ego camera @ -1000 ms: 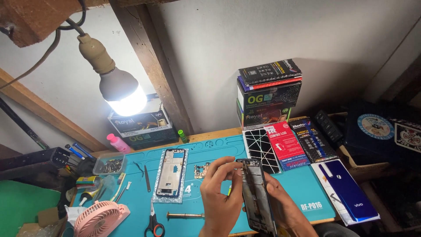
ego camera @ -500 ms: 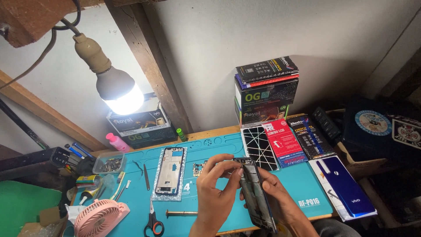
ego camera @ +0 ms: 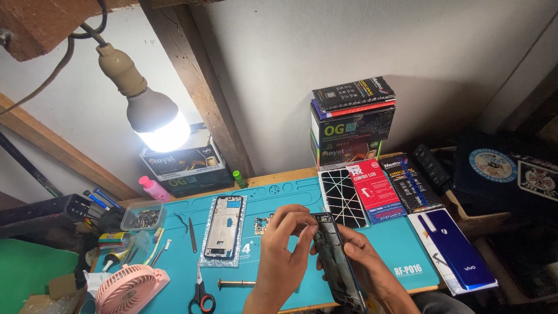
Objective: Inspecting and manipulating the internal frame of a mobile phone using a small tool on a repair bench.
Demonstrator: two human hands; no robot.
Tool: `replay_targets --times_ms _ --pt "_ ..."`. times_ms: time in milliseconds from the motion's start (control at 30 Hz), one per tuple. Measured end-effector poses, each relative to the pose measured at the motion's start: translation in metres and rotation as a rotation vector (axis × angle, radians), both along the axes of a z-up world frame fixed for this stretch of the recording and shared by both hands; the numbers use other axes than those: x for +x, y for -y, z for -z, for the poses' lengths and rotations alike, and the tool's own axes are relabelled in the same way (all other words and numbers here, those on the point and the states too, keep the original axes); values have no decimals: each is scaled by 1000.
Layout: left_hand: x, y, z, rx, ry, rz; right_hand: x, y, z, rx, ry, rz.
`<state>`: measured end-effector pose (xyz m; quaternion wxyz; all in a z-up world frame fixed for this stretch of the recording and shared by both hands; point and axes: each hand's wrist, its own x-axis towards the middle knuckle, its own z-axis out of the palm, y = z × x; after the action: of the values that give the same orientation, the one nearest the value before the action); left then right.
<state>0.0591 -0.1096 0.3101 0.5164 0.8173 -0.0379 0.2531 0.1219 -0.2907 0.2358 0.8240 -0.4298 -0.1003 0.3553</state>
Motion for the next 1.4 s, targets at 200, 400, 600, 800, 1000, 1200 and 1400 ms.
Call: replay_targets --times_ms 200,400,600,800,1000,1200,1400 --pt "-3 1 2 -7 -91 39 0 -3 -8 -21 40 -38" --pt "-3 2 9 32 -67 5 -1 -2 -12 -62 -13 -21" --pt "-2 3 9 50 -30 -15 -1 -3 -11 -50 -9 -27" --pt "-6 9 -1 -36 -1 -38 2 3 10 46 -94 -34" --pt "-6 20 -3 -405 -246 -132 -4 7 1 -22 -427 103" --pt "2 29 9 -948 -234 -45 6 14 18 129 -314 -4" --pt "2 34 -4 -1033 -305 -112 4 14 18 145 -311 35"
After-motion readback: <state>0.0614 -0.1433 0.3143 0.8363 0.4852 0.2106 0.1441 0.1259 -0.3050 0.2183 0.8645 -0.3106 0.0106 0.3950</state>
